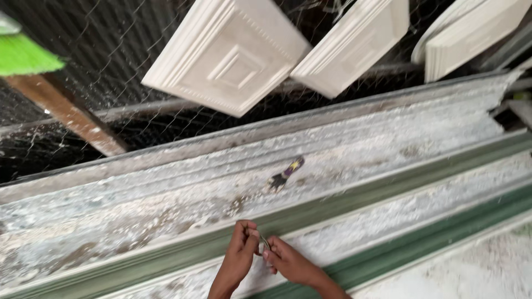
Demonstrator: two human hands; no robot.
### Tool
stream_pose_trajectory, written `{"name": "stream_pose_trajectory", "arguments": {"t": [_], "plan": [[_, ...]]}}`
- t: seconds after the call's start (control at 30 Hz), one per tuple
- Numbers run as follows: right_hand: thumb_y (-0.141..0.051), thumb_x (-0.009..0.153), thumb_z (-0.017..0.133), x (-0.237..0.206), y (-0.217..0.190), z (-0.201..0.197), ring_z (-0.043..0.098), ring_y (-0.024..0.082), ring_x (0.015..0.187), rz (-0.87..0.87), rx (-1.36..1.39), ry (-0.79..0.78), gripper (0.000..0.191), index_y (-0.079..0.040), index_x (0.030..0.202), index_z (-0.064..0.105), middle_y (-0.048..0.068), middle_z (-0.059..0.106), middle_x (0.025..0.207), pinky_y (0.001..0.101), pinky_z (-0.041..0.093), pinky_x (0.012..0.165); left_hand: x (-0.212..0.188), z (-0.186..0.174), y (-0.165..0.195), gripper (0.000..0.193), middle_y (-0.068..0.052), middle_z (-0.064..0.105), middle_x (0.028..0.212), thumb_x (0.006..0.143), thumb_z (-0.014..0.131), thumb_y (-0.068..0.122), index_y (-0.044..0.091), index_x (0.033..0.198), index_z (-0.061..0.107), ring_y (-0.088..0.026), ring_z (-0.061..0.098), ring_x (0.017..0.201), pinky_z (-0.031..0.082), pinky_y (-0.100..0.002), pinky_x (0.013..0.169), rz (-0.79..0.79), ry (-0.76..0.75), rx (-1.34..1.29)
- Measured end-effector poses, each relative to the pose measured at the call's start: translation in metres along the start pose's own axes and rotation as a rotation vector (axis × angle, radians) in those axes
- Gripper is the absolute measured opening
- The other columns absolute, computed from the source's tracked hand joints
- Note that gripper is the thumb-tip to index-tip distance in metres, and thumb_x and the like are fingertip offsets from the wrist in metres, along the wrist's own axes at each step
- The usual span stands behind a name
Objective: The person ties thin plastic strips around green plaster cornice moldings laid on a work table, tightening each strip by hand to secure the pieces. They then pick up a knife and trim along the edges of the moldings, cutting away excess material.
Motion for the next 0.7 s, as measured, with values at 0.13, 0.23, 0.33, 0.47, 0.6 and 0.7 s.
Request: {"name": "stream_pose_trajectory", "arguments": {"t": [0.13,0.23,0.33,0.47,0.6,0.7], "plan": [[-0.028,0.108,0.049,-0.003,-0.037,-0.071,0.058,0.01,0.071,-0.037,-0.028,0.036,0.019,-0.009,0.106,0.047,0.001,0.058,0.084,0.0259,0.051,0.063,0.035,0.06,0.033,0.022,-0.007,0.056,0.099,0.105,0.055,0.015,0.002,0.123,0.055,-0.015,0.055,0.09,0.048,-0.03,0.079,0.158,-0.016,0.08],[-0.033,0.108,0.05,0.002,-0.108,-0.121,0.054,0.01,0.07,-0.178,0.001,-0.006,0.024,-0.01,0.11,0.047,0.002,0.054,0.084,0.0256,0.049,0.064,0.052,0.072,0.063,0.038,-0.008,0.069,0.119,0.104,0.05,0.023,0.006,0.137,0.049,-0.016,0.064,0.11,0.05,-0.03,0.09,0.294,0.152,0.246],[-0.049,0.108,0.044,0.023,-0.229,-0.171,0.045,0.009,0.053,-0.481,-0.154,0.003,0.043,-0.014,0.085,0.049,-0.001,0.048,0.067,0.0243,0.042,0.045,0.073,0.068,0.069,0.044,-0.011,0.069,0.126,0.104,0.049,0.027,0.006,0.143,0.047,-0.02,0.065,0.112,0.053,-0.033,0.088,0.268,0.323,0.314],[-0.041,0.112,0.053,0.023,-0.408,-0.223,0.048,0.006,0.054,-0.947,-0.061,0.098,0.037,-0.013,0.089,0.049,0.001,0.053,0.067,0.024,0.04,0.046,0.094,0.069,0.014,0.047,-0.01,0.067,0.127,0.102,0.054,0.028,0.007,0.144,0.046,-0.02,0.068,0.106,0.056,-0.034,0.086,0.125,0.317,0.45],[-0.028,0.114,0.06,0.05,-0.53,-0.237,0.055,0.011,0.078,-1.061,0.163,0.035,0.024,-0.007,0.113,0.05,0.003,0.057,0.094,0.0255,0.048,0.067,0.093,0.073,-0.076,0.057,-0.013,0.07,0.118,0.093,0.065,0.028,0.01,0.144,0.046,-0.024,0.073,0.085,0.058,-0.036,0.074,0.067,0.244,0.574],[-0.025,0.115,0.061,0.078,-0.556,-0.245,0.054,0.01,0.078,-1.013,0.223,-0.005,0.022,-0.008,0.107,0.05,0.002,0.058,0.094,0.0247,0.045,0.068,0.096,0.068,-0.118,0.06,-0.015,0.069,0.119,0.091,0.067,0.028,0.012,0.145,0.046,-0.023,0.073,0.082,0.06,-0.036,0.07,0.069,0.264,0.632]]}}
Point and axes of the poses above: each hand's wrist, its own x-axis towards the middle knuckle, its own z-axis out of the palm, y = z × x, the point moved 6 cm from there along x, towards the middle knuckle
